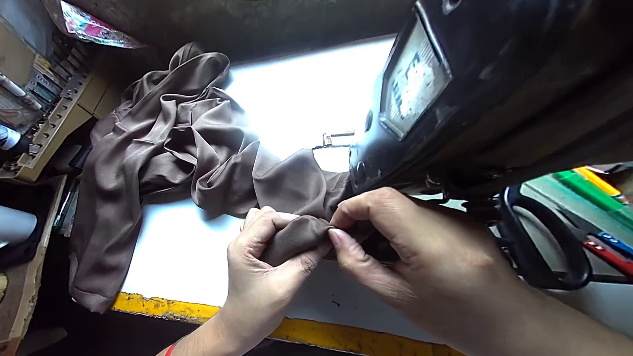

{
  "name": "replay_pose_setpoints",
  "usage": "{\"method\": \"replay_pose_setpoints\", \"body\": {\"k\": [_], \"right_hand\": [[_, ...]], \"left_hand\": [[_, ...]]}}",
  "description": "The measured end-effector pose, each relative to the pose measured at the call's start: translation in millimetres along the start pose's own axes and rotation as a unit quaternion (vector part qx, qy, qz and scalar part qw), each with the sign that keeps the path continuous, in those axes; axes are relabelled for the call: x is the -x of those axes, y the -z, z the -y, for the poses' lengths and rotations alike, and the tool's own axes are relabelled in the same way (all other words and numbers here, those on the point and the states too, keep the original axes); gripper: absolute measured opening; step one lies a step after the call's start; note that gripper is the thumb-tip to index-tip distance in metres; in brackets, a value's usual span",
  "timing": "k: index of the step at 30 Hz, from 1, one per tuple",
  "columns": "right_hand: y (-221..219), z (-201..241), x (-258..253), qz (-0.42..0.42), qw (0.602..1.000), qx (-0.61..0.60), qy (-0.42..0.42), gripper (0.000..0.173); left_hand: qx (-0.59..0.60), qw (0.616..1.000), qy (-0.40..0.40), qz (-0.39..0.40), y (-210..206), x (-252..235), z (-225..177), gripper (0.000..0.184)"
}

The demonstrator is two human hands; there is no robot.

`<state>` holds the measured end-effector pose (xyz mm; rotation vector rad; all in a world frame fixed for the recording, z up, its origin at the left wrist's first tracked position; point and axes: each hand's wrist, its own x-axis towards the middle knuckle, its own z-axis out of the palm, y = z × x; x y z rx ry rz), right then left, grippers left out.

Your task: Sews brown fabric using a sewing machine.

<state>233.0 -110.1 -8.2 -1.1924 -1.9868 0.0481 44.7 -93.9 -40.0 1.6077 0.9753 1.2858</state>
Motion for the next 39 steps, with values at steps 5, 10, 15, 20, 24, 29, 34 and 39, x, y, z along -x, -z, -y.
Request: {"method": "replay_pose_setpoints", "body": {"k": [5,10,15,20,24,29,34,39], "right_hand": [[-1,0,1,-0.003,1.000,-0.007,-0.013,0.013],[0,1,1,-0.005,1.000,0.000,-0.016,0.015],[-1,1,2,-0.003,1.000,0.006,-0.019,0.015],[-2,2,2,-0.005,1.000,-0.004,-0.016,0.015],[-3,5,1,-0.010,1.000,0.007,-0.012,0.015],[-3,5,1,-0.014,1.000,0.010,-0.013,0.015],[-2,5,1,-0.010,1.000,0.003,-0.006,0.015],[-1,4,1,-0.005,1.000,-0.005,0.014,0.016]], "left_hand": [[-0.012,0.999,-0.029,-0.023,-10,2,2,0.025],[-0.084,0.991,-0.086,-0.049,-13,3,5,0.017],[-0.112,0.987,-0.105,-0.039,-9,2,6,0.006],[-0.132,0.983,-0.114,-0.065,-9,7,5,0.024],[-0.162,0.974,-0.134,-0.088,-8,6,4,0.018],[-0.168,0.972,-0.140,-0.089,-9,4,6,0.014],[-0.159,0.974,-0.134,-0.085,-8,5,8,0.017],[-0.154,0.974,-0.152,-0.068,-2,3,6,0.014]]}}
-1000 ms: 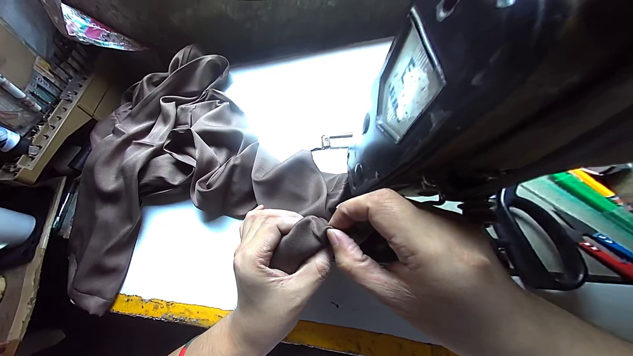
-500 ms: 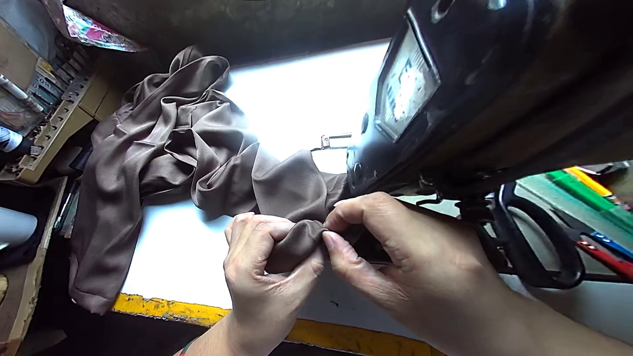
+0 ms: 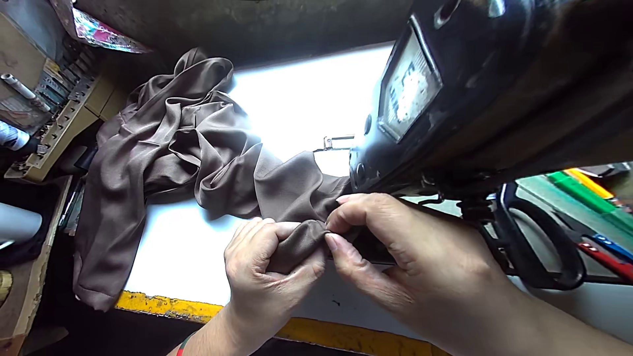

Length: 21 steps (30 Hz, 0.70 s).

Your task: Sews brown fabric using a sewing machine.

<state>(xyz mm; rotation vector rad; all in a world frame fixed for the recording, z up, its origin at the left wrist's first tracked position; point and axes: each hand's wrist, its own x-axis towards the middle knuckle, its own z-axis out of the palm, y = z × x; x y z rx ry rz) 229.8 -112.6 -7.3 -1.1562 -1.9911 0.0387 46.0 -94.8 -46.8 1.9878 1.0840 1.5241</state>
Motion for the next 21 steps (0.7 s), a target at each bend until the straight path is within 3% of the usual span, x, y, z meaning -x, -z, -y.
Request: {"method": "replay_pose_setpoints", "body": {"k": [12,21], "right_hand": [[1,-3,-1,0.007,1.000,-0.017,0.013,0.016],[1,-4,-2,0.031,0.999,-0.035,0.023,0.015]], "left_hand": [[-0.005,0.998,-0.043,0.053,9,-12,0,0.012],[0.001,0.985,0.001,0.171,19,-22,4,0.010]]}}
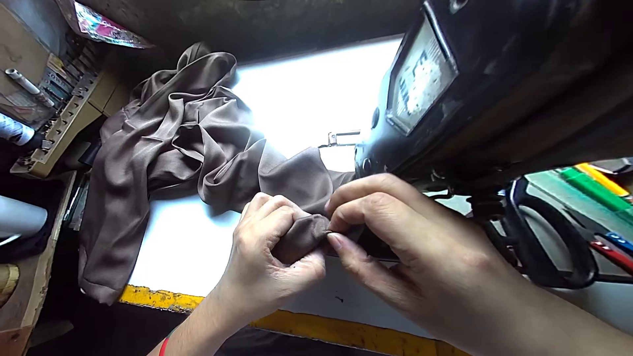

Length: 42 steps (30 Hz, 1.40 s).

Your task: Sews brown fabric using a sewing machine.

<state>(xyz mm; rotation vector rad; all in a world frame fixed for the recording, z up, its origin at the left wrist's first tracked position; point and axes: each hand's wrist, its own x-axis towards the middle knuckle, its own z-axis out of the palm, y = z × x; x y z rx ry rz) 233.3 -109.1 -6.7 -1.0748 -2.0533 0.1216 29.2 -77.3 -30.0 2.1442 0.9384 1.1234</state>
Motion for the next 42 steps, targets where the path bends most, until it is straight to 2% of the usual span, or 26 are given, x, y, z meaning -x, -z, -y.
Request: {"method": "replay_pose_setpoints", "body": {"k": [7,11,18,32,42], "right_hand": [[3,-1,-1,-0.003,0.994,-0.106,-0.029,0.008],[4,-2,-3,0.006,0.987,-0.150,-0.053,0.008],[3,-1,-2,0.004,0.988,-0.145,-0.060,0.007],[3,-2,-1,0.001,0.984,-0.159,-0.082,0.008],[3,-4,0,0.008,0.981,-0.167,-0.096,0.007]], "left_hand": [[0.055,0.998,-0.010,0.034,1,3,2,0.015],[0.051,0.999,-0.002,0.008,-4,6,-1,0.017],[0.082,0.997,-0.014,-0.003,-5,8,1,0.007],[0.183,0.981,0.054,-0.042,-15,16,2,0.005],[0.156,0.985,0.041,-0.056,-20,15,6,0.006]]}}
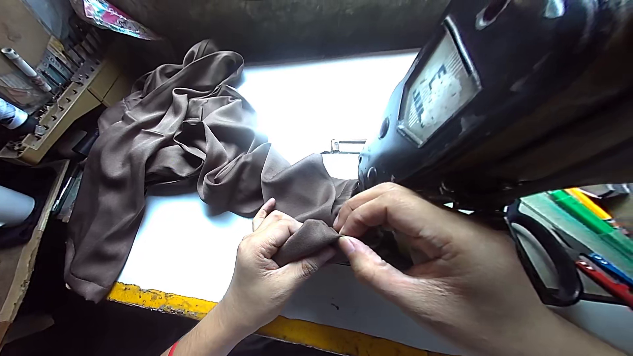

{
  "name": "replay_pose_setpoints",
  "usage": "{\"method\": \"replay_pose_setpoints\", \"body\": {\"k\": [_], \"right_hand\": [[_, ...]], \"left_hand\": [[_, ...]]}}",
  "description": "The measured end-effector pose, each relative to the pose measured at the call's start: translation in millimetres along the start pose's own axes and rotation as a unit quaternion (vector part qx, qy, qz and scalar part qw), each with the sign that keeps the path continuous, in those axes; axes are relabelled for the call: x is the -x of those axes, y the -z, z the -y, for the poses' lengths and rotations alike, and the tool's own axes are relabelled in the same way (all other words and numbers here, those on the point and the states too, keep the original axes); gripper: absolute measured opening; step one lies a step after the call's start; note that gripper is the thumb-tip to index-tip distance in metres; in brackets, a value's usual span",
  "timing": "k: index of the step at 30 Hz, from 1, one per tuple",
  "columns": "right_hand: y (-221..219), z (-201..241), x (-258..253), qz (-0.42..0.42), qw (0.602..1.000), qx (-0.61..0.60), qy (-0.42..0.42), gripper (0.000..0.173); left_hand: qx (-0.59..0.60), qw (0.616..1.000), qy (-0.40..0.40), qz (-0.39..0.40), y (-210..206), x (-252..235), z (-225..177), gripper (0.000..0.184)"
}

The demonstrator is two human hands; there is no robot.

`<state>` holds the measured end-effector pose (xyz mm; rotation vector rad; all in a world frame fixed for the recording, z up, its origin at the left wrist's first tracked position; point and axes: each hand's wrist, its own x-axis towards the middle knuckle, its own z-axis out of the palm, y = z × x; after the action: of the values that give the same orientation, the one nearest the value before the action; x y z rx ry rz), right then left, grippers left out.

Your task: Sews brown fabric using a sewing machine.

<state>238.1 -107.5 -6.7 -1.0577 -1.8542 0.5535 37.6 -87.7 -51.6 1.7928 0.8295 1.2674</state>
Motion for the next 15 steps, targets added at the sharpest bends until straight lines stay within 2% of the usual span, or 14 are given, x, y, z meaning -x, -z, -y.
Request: {"method": "replay_pose_setpoints", "body": {"k": [8,15], "right_hand": [[0.0,-0.7,0.2,0.005,1.000,-0.001,-0.003,0.008],[-1.8,-1.8,1.7,0.007,1.000,0.000,-0.001,0.008]], "left_hand": [[0.021,1.000,0.014,-0.003,-0.2,2.0,2.7,0.006],[-0.022,1.000,-0.009,0.000,-0.2,0.8,3.9,0.007]]}}
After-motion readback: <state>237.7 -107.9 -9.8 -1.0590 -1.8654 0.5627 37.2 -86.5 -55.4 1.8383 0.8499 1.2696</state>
